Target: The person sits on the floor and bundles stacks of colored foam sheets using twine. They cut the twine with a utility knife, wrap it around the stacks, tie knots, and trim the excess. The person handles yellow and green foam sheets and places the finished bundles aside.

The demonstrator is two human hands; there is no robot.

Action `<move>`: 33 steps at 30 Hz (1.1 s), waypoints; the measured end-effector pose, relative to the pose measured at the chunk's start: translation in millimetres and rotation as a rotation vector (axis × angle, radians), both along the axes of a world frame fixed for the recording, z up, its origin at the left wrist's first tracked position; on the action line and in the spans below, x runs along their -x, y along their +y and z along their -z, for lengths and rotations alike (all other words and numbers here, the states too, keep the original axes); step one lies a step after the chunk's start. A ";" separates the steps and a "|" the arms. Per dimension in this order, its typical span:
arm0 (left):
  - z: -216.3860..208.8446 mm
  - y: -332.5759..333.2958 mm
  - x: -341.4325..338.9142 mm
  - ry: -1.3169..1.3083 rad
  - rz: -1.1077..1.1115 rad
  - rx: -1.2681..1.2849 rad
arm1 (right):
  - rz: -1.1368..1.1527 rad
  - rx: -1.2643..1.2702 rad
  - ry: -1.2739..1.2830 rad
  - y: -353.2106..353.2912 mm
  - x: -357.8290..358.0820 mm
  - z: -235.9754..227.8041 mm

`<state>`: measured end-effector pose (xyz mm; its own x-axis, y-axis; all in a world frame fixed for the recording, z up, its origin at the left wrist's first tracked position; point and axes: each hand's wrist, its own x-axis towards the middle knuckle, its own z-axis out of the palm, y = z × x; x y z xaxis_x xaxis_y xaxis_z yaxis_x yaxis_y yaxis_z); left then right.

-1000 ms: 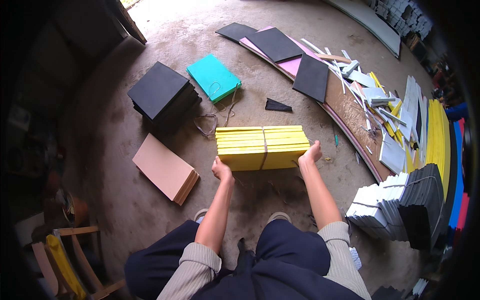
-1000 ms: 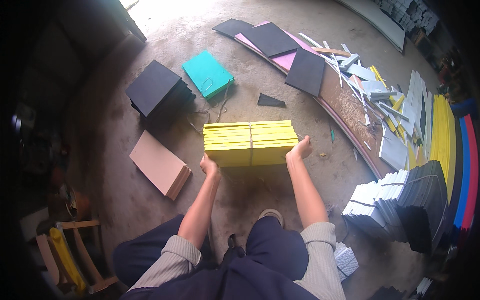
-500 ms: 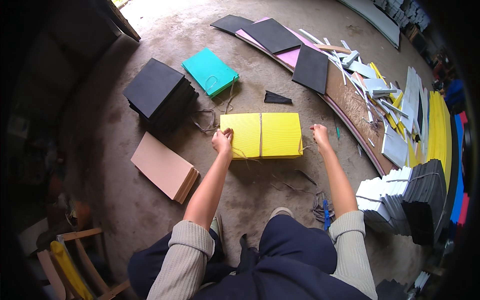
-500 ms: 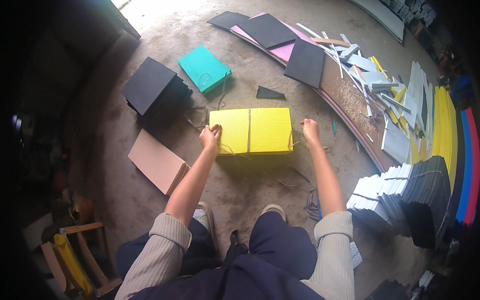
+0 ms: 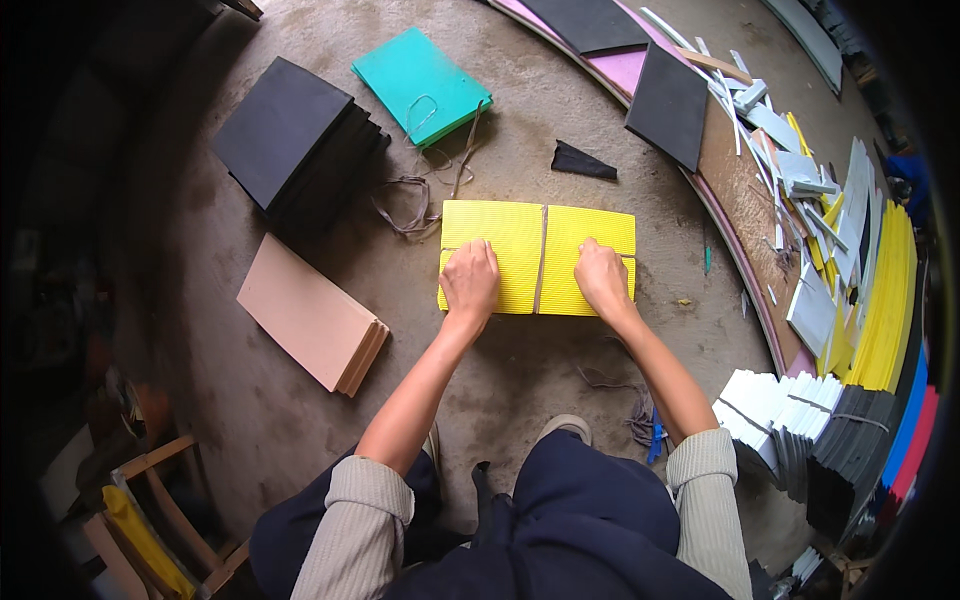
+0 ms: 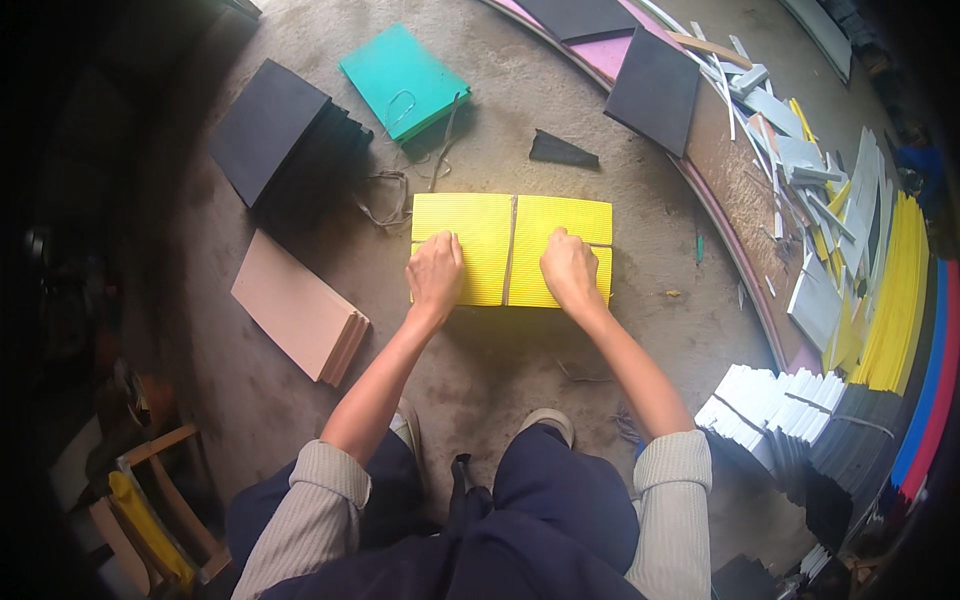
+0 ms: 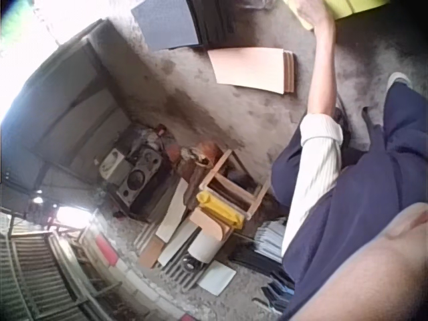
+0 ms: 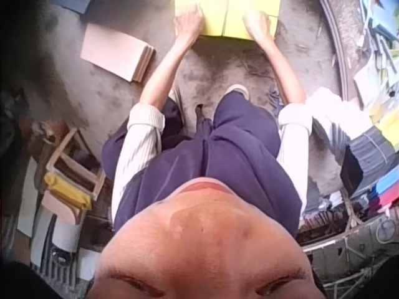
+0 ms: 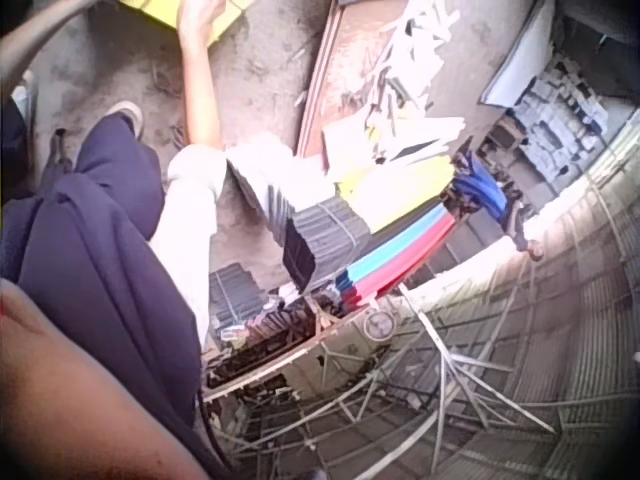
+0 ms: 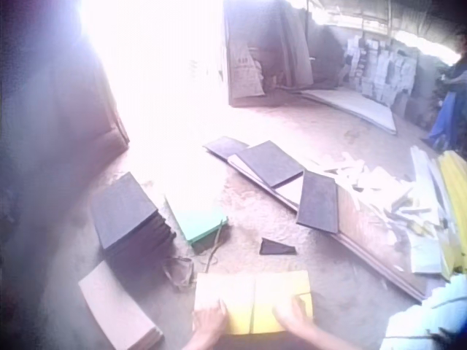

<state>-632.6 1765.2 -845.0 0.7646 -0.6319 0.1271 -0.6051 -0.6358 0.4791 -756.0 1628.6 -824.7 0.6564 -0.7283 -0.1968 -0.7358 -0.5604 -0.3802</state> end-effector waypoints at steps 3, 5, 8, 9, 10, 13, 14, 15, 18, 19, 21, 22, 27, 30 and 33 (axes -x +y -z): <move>0.7 -1.0 0.8 0.006 -0.014 -0.022 | 0.022 0.004 0.006 5.6 0.1 1.3; -0.4 -2.2 1.8 0.011 -0.012 -0.039 | 0.039 0.010 -0.002 6.7 0.2 6.4; -8.1 -4.8 1.4 0.047 0.013 -0.094 | 0.047 -0.002 -0.015 4.8 1.6 5.2; -11.3 -7.4 -1.9 0.082 0.038 -0.122 | 0.048 -0.011 -0.019 2.3 2.4 4.1; -14.7 -8.5 -3.7 0.117 0.064 -0.151 | 0.014 -0.136 -0.038 -2.3 4.7 3.6; -17.6 -16.1 -7.7 0.106 0.102 -0.195 | -0.020 -0.499 -0.041 -29.8 8.9 11.0; -16.2 -15.0 -5.9 0.134 0.077 -0.189 | 0.015 -0.543 -0.072 -29.7 8.1 5.6; -14.9 -13.3 -2.8 0.161 0.052 -0.182 | 0.049 -0.588 -0.104 -29.2 6.6 0.4; -9.2 -16.7 16.4 0.196 -0.002 -0.176 | 0.087 -0.649 -0.124 -31.1 4.8 -3.9; -7.6 -20.4 23.8 0.198 -0.017 -0.176 | 0.043 -0.602 -0.108 -32.0 3.0 -3.3; -19.0 -27.4 39.9 0.202 -0.016 -0.193 | 0.001 -0.519 -0.060 -28.0 4.5 -1.5; -25.1 -29.0 44.2 0.202 -0.020 -0.202 | 0.024 -0.525 -0.086 -24.2 2.4 -2.6; -23.5 -34.3 56.6 0.186 -0.076 -0.169 | 0.122 -0.523 -0.211 -12.0 1.3 -1.9; -20.3 -36.6 58.7 0.182 -0.128 -0.142 | 0.129 -0.489 -0.268 -10.0 1.1 -4.0; -19.3 -38.8 54.7 0.177 -0.111 -0.175 | 0.138 -0.483 -0.326 -9.7 0.5 -2.1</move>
<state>-687.3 1726.4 -825.7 0.8313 -0.5432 -0.1181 -0.4435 -0.7761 0.4482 -756.4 1618.9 -822.6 0.6447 -0.6890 -0.3311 -0.5917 -0.1755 -0.7868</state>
